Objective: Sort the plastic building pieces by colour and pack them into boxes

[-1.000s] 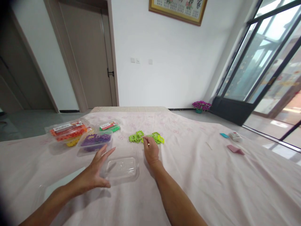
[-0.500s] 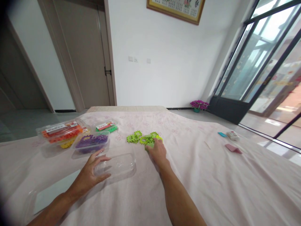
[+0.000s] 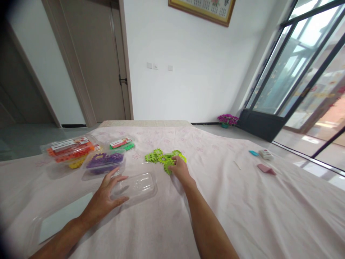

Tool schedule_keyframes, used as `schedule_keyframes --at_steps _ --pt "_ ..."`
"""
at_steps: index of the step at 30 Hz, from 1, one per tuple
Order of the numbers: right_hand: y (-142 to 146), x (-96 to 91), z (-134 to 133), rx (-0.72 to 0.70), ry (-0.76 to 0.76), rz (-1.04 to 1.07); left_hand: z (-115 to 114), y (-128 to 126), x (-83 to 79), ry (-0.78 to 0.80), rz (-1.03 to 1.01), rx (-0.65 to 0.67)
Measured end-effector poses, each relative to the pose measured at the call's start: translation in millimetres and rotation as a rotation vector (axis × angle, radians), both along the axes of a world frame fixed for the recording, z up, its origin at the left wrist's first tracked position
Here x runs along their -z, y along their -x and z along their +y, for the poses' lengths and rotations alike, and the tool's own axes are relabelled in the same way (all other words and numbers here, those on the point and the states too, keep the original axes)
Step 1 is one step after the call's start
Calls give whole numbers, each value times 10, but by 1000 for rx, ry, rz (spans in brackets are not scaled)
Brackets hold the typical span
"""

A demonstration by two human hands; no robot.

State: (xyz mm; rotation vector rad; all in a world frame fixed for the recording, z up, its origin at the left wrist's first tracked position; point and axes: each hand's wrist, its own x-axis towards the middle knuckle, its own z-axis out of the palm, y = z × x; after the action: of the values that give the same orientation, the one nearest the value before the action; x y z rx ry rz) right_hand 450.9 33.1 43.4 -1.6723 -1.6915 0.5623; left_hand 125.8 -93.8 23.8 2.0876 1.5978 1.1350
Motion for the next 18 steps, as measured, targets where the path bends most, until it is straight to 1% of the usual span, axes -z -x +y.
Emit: schedule_keyframes --at_steps 2,5,8,10,12,14,16,18 --pt "-1 -7 -2 -35 4 93 -20 -13 -26 -6 16 15" --pt "42 -55 -12 -70 12 347 -34 -28 -42 -8 49 42" --pt "162 -190 -75 -109 69 591 -20 -30 -29 -7 74 78" --pt "280 -318 -155 -173 104 678 -4 -29 -10 -18 79 95" --pt "422 -445 -256 -260 114 694 9 -28 7 -28 92 106" --pt "589 -537 -367 -338 117 663 15 -27 21 -42 116 112" --pt "768 -573 -475 -397 125 631 17 -28 34 -75 146 119" --pt "929 -554 -568 -474 164 586 17 -31 47 -137 175 123"
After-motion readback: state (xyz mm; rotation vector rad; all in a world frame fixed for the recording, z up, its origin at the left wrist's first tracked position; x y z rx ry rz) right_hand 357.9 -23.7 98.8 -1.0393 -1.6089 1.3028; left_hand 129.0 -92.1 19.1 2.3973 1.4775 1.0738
